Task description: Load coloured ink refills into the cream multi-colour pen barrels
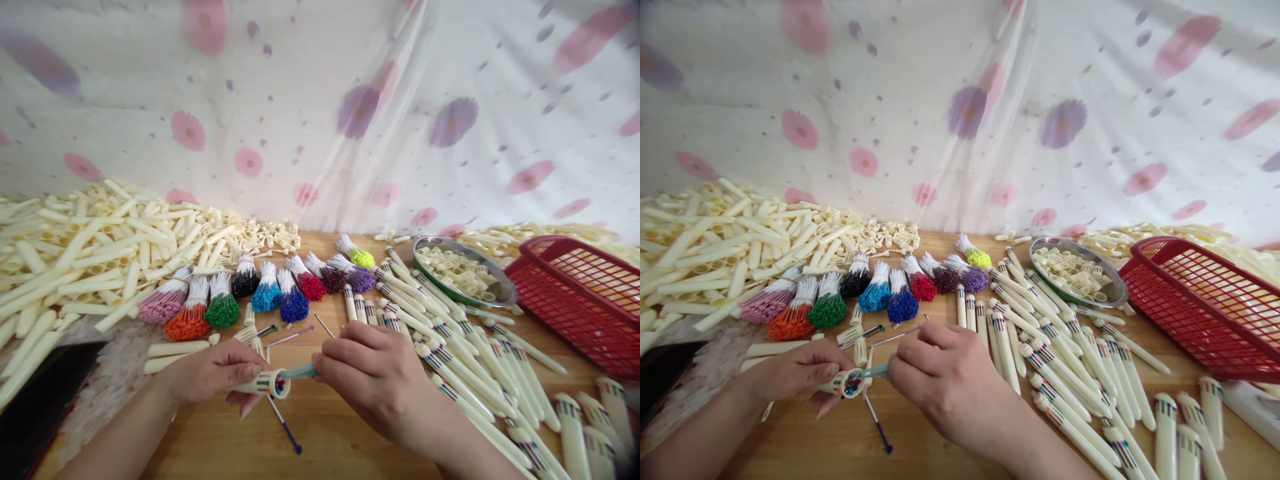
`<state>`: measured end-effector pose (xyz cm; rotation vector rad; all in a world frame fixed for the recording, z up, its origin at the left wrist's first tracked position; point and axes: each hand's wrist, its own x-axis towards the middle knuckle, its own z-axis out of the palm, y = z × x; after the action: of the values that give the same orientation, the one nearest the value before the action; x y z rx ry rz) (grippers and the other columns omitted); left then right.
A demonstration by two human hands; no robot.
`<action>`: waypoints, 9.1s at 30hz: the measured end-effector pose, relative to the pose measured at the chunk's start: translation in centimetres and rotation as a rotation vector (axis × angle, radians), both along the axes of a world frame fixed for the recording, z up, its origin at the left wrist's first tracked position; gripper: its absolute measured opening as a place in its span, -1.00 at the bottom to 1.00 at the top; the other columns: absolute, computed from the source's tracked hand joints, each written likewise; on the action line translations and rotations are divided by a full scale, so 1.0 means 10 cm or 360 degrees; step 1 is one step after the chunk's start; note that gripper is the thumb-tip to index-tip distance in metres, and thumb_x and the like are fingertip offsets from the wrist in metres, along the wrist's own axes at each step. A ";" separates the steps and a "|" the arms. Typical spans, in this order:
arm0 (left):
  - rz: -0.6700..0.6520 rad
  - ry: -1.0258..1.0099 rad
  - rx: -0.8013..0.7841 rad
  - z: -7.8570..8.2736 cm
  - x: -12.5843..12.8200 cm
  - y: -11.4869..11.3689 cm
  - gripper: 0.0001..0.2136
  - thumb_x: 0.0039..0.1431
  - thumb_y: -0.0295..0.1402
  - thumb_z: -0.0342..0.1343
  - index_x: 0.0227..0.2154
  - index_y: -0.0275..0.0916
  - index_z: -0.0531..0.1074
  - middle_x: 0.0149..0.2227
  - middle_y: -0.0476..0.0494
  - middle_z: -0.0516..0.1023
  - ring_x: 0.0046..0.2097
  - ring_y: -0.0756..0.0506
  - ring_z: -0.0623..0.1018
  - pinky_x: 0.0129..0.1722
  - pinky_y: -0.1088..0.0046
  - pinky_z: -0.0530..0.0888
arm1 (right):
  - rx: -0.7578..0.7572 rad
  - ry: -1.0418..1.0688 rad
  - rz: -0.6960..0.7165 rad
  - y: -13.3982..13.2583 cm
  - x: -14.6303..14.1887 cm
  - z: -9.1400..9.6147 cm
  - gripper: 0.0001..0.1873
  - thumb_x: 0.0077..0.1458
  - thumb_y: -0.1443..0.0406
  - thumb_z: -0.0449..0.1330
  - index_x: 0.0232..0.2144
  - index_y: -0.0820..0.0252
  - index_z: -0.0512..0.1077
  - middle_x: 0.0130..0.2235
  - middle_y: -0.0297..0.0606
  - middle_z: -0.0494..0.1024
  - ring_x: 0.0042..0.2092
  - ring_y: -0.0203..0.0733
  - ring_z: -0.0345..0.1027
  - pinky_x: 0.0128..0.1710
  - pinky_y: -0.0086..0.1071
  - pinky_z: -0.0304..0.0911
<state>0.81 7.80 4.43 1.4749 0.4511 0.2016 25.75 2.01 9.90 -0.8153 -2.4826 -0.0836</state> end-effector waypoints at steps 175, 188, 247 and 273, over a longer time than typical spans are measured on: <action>0.0864 0.0638 0.1219 0.22 0.13 -0.14 -0.73 0.14 -0.22 0.00 -0.16 -0.08 0.53 -0.14 -0.08 0.58 -0.08 -0.14 0.51 -0.06 0.44 0.38 | -0.0684 -0.0224 -0.0256 0.33 0.34 0.02 -0.64 0.25 0.27 -0.09 -0.59 0.20 0.22 -0.58 -0.36 0.26 -0.51 -0.34 0.10 -0.47 -0.48 0.00; 0.0927 0.0556 0.1066 0.26 0.14 -0.15 -0.74 0.10 -0.23 0.05 -0.15 0.00 0.52 -0.13 -0.03 0.59 -0.08 -0.15 0.52 -0.04 0.40 0.40 | -0.0609 -0.0257 -0.0282 0.34 0.30 0.02 -0.66 0.23 0.32 -0.08 -0.59 0.20 0.24 -0.57 -0.35 0.28 -0.52 -0.34 0.09 -0.50 -0.47 -0.03; 0.0983 0.0173 0.0504 0.17 0.11 -0.08 -0.80 0.02 -0.36 0.18 -0.26 -0.05 0.55 -0.21 0.02 0.59 -0.15 -0.09 0.52 -0.16 0.53 0.42 | -0.0750 0.0436 -0.0497 0.33 -0.06 -0.25 -0.73 0.19 0.13 0.02 -0.33 0.20 0.37 -0.43 -0.32 0.48 -0.41 -0.32 0.34 -0.41 -0.49 0.17; 0.1024 -0.0129 0.0752 0.16 0.05 -0.05 -0.87 -0.03 -0.34 0.25 -0.38 -0.21 0.51 -0.31 -0.11 0.51 -0.21 -0.10 0.48 -0.19 0.43 0.41 | -0.0192 0.0030 -0.0409 0.04 0.12 0.14 -0.77 0.27 0.25 -0.10 -0.10 0.14 0.27 -0.31 -0.25 0.51 -0.37 -0.27 0.41 -0.47 -0.46 0.16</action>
<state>1.26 7.33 6.07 1.7284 0.8447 0.9256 26.92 2.40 11.32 -1.1778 -2.3710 -0.0163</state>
